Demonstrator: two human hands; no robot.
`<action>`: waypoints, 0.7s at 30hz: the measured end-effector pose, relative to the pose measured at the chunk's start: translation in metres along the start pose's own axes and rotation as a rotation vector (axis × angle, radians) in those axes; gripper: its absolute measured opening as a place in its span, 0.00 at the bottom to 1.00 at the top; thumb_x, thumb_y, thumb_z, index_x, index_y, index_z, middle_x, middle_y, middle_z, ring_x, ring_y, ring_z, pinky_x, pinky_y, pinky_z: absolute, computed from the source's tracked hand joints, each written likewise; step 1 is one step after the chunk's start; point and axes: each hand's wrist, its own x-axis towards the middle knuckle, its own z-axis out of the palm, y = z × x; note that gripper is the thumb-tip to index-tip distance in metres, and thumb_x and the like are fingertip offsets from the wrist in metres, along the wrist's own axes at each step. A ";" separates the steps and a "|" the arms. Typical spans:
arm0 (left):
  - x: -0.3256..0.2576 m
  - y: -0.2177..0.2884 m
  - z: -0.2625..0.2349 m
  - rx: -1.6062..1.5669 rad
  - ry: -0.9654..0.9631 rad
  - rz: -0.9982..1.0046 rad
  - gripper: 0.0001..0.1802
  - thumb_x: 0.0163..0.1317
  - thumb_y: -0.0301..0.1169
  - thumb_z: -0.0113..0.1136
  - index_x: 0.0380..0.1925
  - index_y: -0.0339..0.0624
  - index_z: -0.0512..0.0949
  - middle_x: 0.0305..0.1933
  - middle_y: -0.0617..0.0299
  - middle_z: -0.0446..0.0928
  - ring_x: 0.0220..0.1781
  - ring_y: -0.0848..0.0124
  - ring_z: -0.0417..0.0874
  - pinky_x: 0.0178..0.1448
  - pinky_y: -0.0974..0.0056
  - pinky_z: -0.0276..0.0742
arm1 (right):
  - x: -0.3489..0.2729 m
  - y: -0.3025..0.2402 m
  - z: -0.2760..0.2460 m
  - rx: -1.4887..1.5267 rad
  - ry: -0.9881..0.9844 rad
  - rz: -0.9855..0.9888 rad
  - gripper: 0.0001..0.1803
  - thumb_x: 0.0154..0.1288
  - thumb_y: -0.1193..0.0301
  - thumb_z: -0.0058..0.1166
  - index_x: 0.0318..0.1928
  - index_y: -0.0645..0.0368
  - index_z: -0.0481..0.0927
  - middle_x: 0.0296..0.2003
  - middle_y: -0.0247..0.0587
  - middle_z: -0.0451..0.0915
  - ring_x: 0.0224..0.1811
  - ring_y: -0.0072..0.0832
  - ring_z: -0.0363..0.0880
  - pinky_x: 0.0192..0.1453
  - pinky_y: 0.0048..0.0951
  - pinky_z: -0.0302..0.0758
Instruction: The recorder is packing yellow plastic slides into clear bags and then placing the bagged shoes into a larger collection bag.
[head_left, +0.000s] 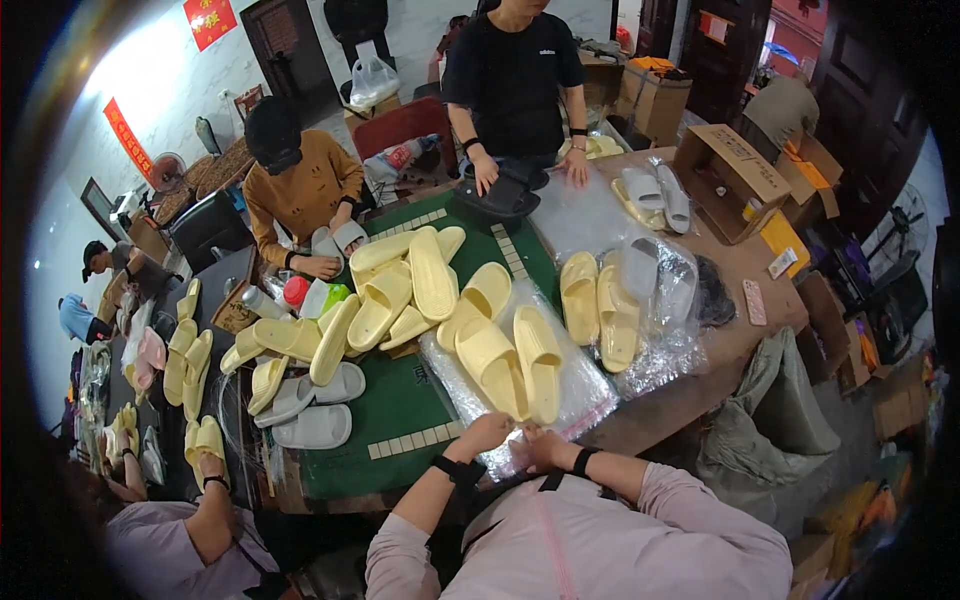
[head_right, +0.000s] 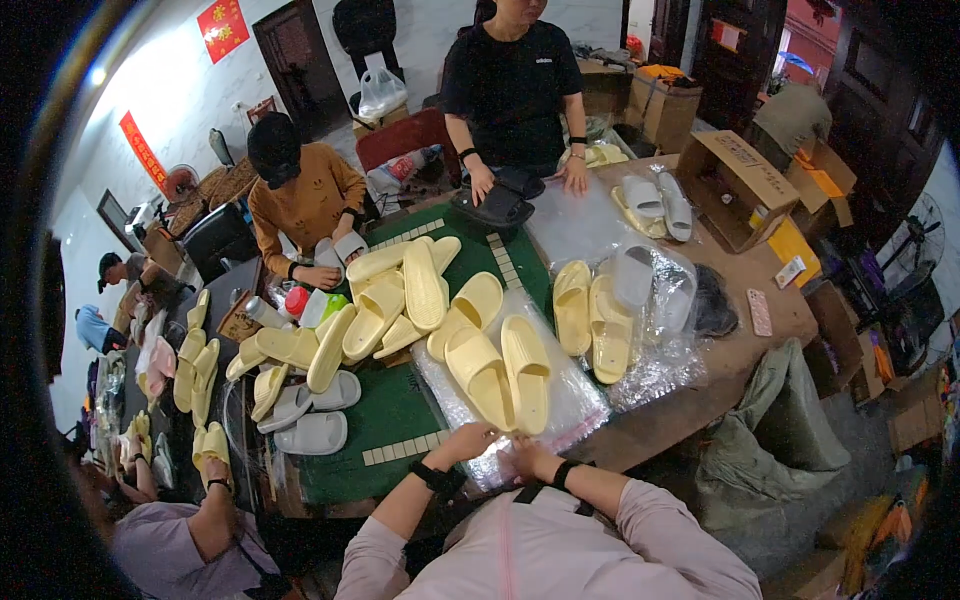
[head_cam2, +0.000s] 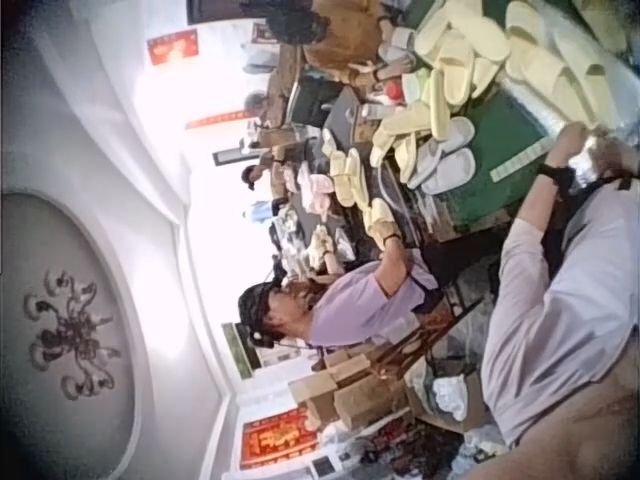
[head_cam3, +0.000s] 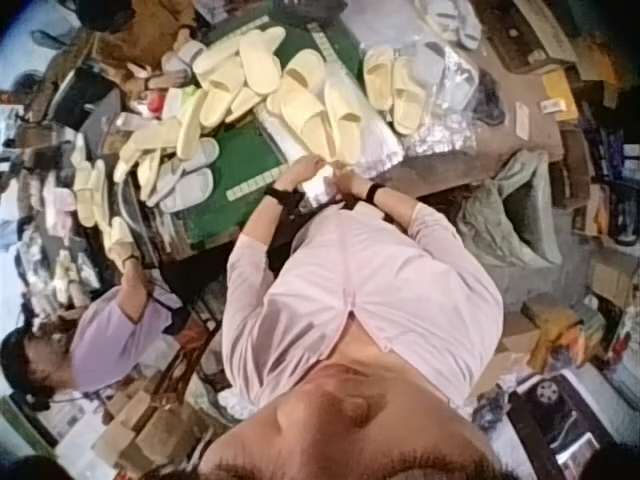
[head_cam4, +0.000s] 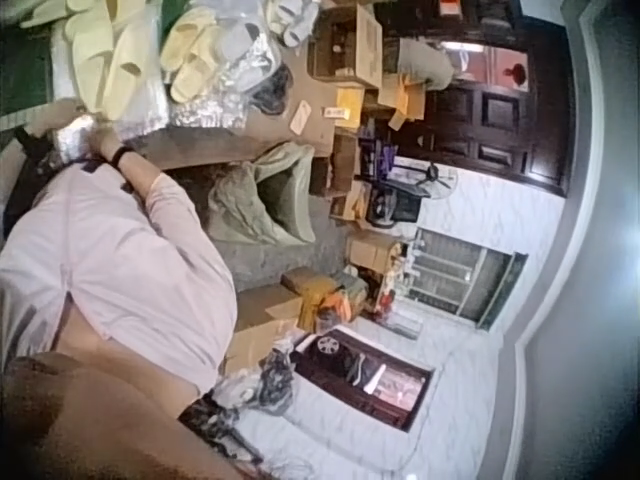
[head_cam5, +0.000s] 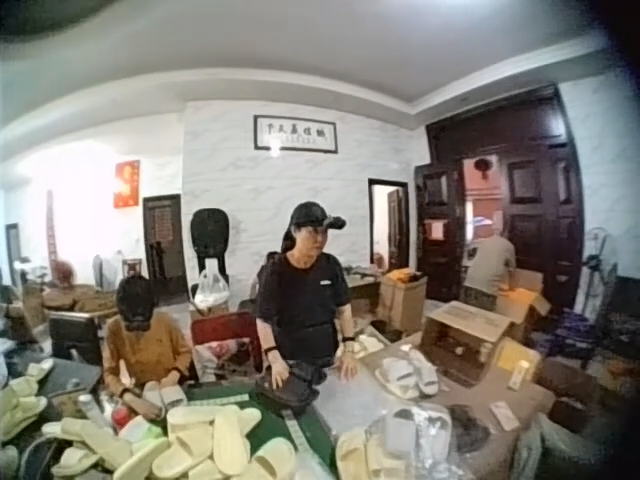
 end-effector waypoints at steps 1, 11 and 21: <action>-0.002 -0.020 0.024 0.080 -0.041 0.031 0.20 0.60 0.40 0.51 0.45 0.37 0.76 0.43 0.42 0.76 0.47 0.49 0.76 0.53 0.55 0.71 | 0.007 0.008 0.014 0.166 0.061 0.011 0.49 0.50 0.51 0.60 0.69 0.41 0.47 0.60 0.64 0.57 0.64 0.58 0.54 0.56 0.54 0.66; -0.003 -0.111 0.125 0.043 0.209 0.163 0.18 0.55 0.33 0.51 0.47 0.41 0.74 0.47 0.49 0.74 0.53 0.50 0.73 0.52 0.52 0.72 | -0.019 -0.023 -0.147 0.559 0.480 -0.013 0.14 0.60 0.62 0.52 0.37 0.62 0.78 0.27 0.47 0.79 0.28 0.39 0.78 0.35 0.33 0.74; -0.039 0.005 -0.080 -0.504 0.755 -0.023 0.12 0.63 0.27 0.50 0.44 0.33 0.74 0.37 0.59 0.79 0.39 0.75 0.78 0.44 0.71 0.73 | 0.004 -0.104 -0.157 1.196 -0.066 -0.331 0.27 0.60 0.60 0.58 0.54 0.60 0.67 0.45 0.33 0.72 0.47 0.22 0.72 0.50 0.22 0.70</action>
